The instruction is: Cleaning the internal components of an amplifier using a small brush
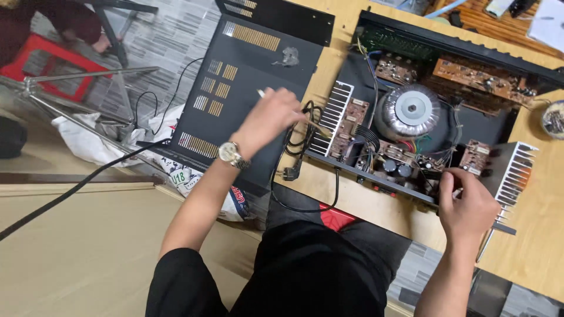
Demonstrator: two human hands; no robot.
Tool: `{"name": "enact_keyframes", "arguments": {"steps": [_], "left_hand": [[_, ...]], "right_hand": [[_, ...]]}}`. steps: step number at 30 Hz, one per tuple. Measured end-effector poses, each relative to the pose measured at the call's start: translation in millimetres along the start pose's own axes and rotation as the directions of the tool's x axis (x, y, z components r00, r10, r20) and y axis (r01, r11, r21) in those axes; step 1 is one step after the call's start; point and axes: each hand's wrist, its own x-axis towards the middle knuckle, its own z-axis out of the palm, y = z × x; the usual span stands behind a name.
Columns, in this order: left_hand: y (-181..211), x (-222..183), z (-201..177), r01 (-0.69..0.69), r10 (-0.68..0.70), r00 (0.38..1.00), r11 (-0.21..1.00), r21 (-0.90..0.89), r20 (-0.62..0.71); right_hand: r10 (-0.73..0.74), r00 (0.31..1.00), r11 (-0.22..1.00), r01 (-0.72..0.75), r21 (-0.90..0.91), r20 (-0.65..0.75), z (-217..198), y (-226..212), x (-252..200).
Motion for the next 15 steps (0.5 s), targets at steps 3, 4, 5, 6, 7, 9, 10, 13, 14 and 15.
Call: {"name": "enact_keyframes", "arguments": {"steps": [3,4,5,6,7,9,10,13,14,15], "left_hand": [[-18.1,-5.5,-12.7,-0.004,0.023,0.974,0.996,0.084,-0.225],[-14.4,-4.0,-18.5,-0.002,0.021,0.975,0.996,0.087,-0.221],[-11.1,-2.8,-24.1,-0.017,0.021,0.975,1.0,0.021,-0.22],[-7.6,-2.4,-29.2,-0.029,0.018,0.975,0.998,-0.047,-0.22],[-2.5,-1.1,-23.7,-0.024,0.013,0.976,0.999,-0.046,-0.219],[8.4,3.7,-12.7,-0.034,0.025,0.99,0.997,-0.062,-0.142],[3.8,3.3,-6.9,-0.036,0.027,0.99,0.997,-0.063,-0.137],[-9.6,2.0,1.4,-0.065,0.064,0.985,0.998,0.002,-0.161],[-14.8,0.6,-1.9,-0.052,0.055,0.985,0.998,0.02,-0.165],[-20.1,-0.8,-5.4,-0.039,0.045,0.985,0.998,0.039,-0.169]], "right_hand": [[-0.008,1.0,1.0,0.007,-0.022,-0.009,-1.0,1.1,-1.5],[-0.007,1.0,1.0,0.006,-0.017,-0.008,-0.9,1.3,-1.6],[-0.021,1.0,1.0,0.021,-0.016,-0.019,-0.4,1.1,-1.9],[-0.039,0.999,0.999,0.038,-0.015,-0.027,-0.4,1.3,-1.4],[-0.041,0.999,0.999,0.041,-0.011,-0.024,0.1,2.1,-1.1],[-0.046,0.999,0.999,0.045,-0.02,-0.02,0.2,4.0,-2.8],[-0.041,0.999,0.999,0.041,-0.02,-0.018,0.1,3.4,-3.0],[-0.04,0.999,0.999,0.04,-0.001,-0.009,-0.3,3.8,-3.1],[-0.052,0.998,0.999,0.052,-0.015,-0.018,0.3,4.3,-3.0],[-0.064,0.998,0.998,0.063,-0.03,-0.027,1.0,4.7,-2.9]]}}
